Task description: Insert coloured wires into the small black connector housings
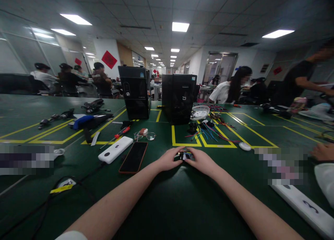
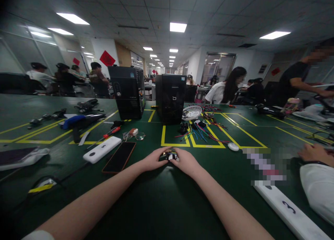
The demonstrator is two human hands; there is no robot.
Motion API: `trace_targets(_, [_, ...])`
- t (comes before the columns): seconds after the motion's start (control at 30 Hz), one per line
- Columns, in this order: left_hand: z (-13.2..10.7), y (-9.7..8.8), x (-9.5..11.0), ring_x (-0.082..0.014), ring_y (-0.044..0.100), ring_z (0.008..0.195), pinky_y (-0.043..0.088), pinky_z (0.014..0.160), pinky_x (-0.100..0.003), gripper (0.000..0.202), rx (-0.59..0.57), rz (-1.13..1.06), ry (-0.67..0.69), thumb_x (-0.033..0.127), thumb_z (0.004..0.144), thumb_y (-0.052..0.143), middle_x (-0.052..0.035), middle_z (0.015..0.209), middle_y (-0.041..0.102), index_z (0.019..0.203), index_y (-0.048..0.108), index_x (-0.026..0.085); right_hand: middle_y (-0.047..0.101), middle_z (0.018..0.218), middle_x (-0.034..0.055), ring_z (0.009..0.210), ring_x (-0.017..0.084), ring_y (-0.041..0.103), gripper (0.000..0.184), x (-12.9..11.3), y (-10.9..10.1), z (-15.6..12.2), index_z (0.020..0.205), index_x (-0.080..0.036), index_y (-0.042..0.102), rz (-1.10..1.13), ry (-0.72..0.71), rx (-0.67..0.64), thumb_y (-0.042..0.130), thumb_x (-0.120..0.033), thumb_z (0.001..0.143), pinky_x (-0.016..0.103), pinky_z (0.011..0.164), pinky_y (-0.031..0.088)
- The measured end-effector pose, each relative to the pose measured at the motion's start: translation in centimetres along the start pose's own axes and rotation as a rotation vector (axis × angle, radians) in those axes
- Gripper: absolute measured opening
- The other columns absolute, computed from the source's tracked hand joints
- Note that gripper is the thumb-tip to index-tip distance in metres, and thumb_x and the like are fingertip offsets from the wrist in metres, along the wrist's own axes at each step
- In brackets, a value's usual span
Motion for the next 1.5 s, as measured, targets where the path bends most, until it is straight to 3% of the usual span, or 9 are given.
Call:
trace_targets(0.17, [0.1,0.3,-0.3,-0.0249,0.045,0.118,0.034,0.102,-0.039,0.064,0.024,-0.002,-0.030,0.027,0.075,0.061,-0.0099,0.129,0.049,0.133,0.035,0.020,0.065,0.093,0.0090,0.085,0.023,0.060,0.030,0.4,0.5,0.2,0.100,-0.018,0.057,-0.216,0.081,-0.088,0.055,-0.037,0.077,0.030,0.071,0.043])
trace_targets(0.27, [0.2,0.4,-0.4,-0.0254,0.044,0.120,0.033,0.103,-0.039,0.063,0.054,-0.006,-0.067,0.028,0.076,0.061,-0.0114,0.130,0.047,0.133,0.035,0.019,0.065,0.095,0.0113,0.087,0.023,0.060,0.030,2.4,-0.5,0.4,0.097,-0.016,0.057,-0.290,0.238,-0.086,0.055,-0.039,0.077,0.029,0.071,0.043])
trace_targets(0.37, [0.1,0.4,-0.4,-0.0246,0.044,0.119,0.033,0.102,-0.039,0.063,0.031,-0.015,-0.072,0.028,0.077,0.060,-0.0096,0.128,0.050,0.134,0.033,0.021,0.064,0.098,0.0116,0.090,0.024,0.060,0.032,6.6,-2.6,0.2,0.097,-0.015,0.057,-0.309,0.487,-0.083,0.054,-0.040,0.077,0.030,0.070,0.044])
trace_targets(0.53, [0.0,0.0,0.1,-0.0234,0.048,0.115,0.034,0.100,-0.039,0.064,-0.008,-0.001,-0.088,0.027,0.077,0.060,-0.0063,0.122,0.054,0.134,0.032,0.024,0.065,0.092,0.0182,0.082,0.025,0.063,0.029,15.1,-6.4,-1.7,0.092,-0.010,0.061,-0.343,0.760,-0.075,0.054,-0.034,0.076,0.031,0.063,0.046])
trace_targets(0.63, [0.0,-0.1,0.3,-0.0233,0.048,0.115,0.034,0.100,-0.038,0.063,-0.017,0.007,-0.097,0.027,0.077,0.060,-0.0064,0.122,0.055,0.134,0.033,0.024,0.065,0.093,0.0167,0.081,0.024,0.064,0.031,19.3,-7.6,-3.2,0.094,-0.012,0.062,-0.329,0.920,-0.034,0.055,-0.034,0.074,0.029,0.060,0.047])
trace_targets(0.73, [0.0,-0.1,0.4,-0.0230,0.048,0.114,0.034,0.100,-0.038,0.062,-0.018,0.014,-0.093,0.027,0.077,0.059,-0.0061,0.121,0.055,0.134,0.033,0.023,0.065,0.096,0.0159,0.080,0.023,0.064,0.037,21.7,-8.0,-4.2,0.099,-0.013,0.062,-0.273,1.020,0.044,0.058,-0.036,0.071,0.027,0.059,0.047])
trace_targets(0.93, [0.1,0.1,0.3,-0.0222,0.048,0.114,0.035,0.100,-0.037,0.061,-0.009,0.030,-0.080,0.029,0.078,0.059,-0.0056,0.121,0.055,0.133,0.034,0.023,0.067,0.083,0.0144,0.072,0.022,0.064,0.039,22.6,-9.5,-4.9,0.094,-0.011,0.066,-0.172,0.943,0.189,0.054,-0.044,0.075,0.028,0.059,0.047])
trace_targets(1.13, [0.0,-0.1,0.5,-0.0226,0.048,0.114,0.036,0.099,-0.037,0.055,-0.024,0.064,-0.076,0.030,0.079,0.058,-0.0061,0.121,0.056,0.130,0.040,0.021,0.067,0.084,0.0147,0.076,0.023,0.063,0.036,22.8,-11.1,-5.4,0.101,-0.010,0.064,-0.281,0.832,0.370,0.050,-0.033,0.078,0.029,0.064,0.045])
trace_targets(1.5, [0.1,-0.4,1.0,-0.0227,0.048,0.115,0.036,0.099,-0.036,0.044,-0.058,0.081,-0.092,0.032,0.080,0.056,-0.0068,0.123,0.054,0.121,0.050,0.020,0.068,0.093,0.0097,0.076,0.019,0.062,0.044,22.1,-11.4,-5.8,0.116,-0.013,0.059,-0.049,0.695,0.142,0.052,-0.021,0.074,0.023,0.061,0.044])
Point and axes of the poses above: each hand's wrist, its own z-axis towards the middle knuckle, its own y-axis out of the palm, x = y × z, the point moved 2 cm from there along z, towards the middle knuckle
